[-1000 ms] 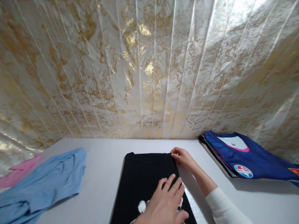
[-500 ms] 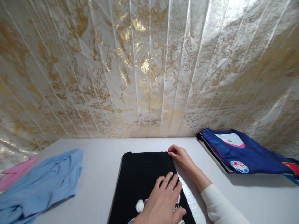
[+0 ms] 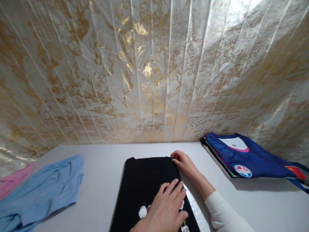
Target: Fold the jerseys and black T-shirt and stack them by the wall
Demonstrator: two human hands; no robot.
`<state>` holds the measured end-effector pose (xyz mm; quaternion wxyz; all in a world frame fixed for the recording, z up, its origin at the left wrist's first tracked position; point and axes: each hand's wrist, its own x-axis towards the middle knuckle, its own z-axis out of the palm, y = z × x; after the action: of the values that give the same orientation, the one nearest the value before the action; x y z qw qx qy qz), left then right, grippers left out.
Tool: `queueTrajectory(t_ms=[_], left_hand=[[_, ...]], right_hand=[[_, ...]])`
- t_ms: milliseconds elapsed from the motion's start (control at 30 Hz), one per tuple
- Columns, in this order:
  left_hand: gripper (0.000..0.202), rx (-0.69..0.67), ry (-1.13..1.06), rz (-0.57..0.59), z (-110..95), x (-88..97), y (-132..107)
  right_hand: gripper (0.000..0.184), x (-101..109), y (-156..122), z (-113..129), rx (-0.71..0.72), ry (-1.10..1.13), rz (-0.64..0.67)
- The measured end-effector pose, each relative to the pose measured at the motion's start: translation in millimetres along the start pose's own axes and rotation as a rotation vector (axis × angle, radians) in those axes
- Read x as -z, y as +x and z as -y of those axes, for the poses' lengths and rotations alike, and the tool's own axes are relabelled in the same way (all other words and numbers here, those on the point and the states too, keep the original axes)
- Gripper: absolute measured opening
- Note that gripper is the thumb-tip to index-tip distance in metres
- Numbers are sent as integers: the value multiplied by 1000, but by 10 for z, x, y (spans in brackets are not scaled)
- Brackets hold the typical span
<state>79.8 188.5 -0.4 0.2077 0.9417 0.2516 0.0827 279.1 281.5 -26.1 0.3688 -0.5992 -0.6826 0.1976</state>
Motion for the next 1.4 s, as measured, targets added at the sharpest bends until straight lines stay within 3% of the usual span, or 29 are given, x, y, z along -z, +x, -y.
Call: queueTrajectory(t_ms=[233,467,600,733,933,1133,1267,1400], left_hand=[[57,24,-54,54,-47,40,-13],[54,54,-27,12,-86,88,-172],[54,172,44,-76,-17,72,-367],[57,336,107,-174,134,-2,-601],[54,397,158,-270,168,-39,-804],[63,518,202,-286,70,39,-843],[70,659,270,-256,99,114,-980],[71,708,312,-267,158,116,-1109]], right_hand=[[19,-25,-49,12,11,-2,-80],[27,-153,-375,357,69,46,-171],[39,-415,-701,478,124,-49,-104],[50,-562,-901,499,114,-359,25],[59,-508,-927,672,42,-641,113],[60,-478,-942,766,-9,-665,126],[61,-450,-940,791,-19,-667,140],[64,-416,-990,873,-56,-682,158]])
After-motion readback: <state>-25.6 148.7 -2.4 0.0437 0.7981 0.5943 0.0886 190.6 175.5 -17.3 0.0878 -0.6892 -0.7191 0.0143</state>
